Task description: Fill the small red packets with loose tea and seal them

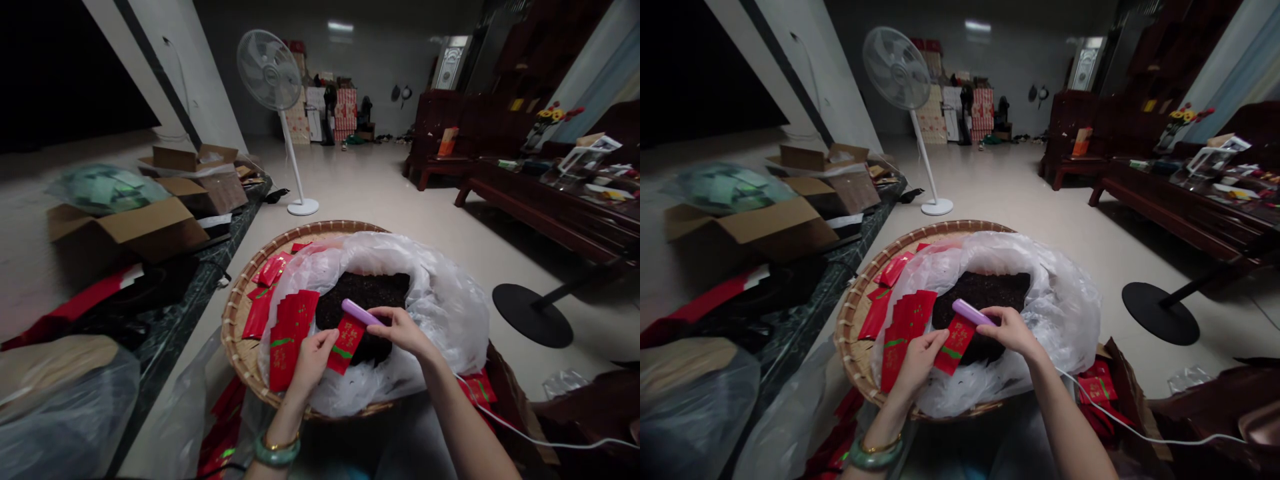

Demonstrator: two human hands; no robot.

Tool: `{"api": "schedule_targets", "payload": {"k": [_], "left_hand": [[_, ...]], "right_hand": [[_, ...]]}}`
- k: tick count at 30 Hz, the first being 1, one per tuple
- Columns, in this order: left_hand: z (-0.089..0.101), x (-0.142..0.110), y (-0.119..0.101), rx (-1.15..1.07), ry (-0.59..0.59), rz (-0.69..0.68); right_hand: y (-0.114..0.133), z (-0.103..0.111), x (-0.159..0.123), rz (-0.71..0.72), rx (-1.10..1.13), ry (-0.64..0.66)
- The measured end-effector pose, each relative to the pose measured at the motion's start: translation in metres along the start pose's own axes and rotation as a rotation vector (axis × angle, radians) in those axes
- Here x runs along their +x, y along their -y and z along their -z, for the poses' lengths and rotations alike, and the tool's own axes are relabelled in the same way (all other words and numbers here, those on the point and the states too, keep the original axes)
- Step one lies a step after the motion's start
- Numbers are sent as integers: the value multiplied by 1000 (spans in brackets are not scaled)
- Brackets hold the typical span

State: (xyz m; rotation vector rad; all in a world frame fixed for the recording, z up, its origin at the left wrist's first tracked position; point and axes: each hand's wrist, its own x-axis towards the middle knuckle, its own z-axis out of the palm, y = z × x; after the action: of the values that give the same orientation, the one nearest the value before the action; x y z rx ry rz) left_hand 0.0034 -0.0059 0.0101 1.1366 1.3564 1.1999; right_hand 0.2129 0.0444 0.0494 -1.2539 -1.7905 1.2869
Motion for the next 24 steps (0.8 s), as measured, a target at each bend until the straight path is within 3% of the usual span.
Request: {"api": "schedule_targets", "payload": {"k": [5,9,13,24], "left_hand": [[6,2,5,26,-42,-33],[3,1,5,25,-7,-7],[2,0,0,32,23,-13],[3,-1,-6,27,18,4]], "right_hand": [[0,9,-3,-47,20,-15],[1,0,-3,-10,-46,53],[0,-8,-2,32,-94,-2],[-1,-3,-4,27,-127,8]]}}
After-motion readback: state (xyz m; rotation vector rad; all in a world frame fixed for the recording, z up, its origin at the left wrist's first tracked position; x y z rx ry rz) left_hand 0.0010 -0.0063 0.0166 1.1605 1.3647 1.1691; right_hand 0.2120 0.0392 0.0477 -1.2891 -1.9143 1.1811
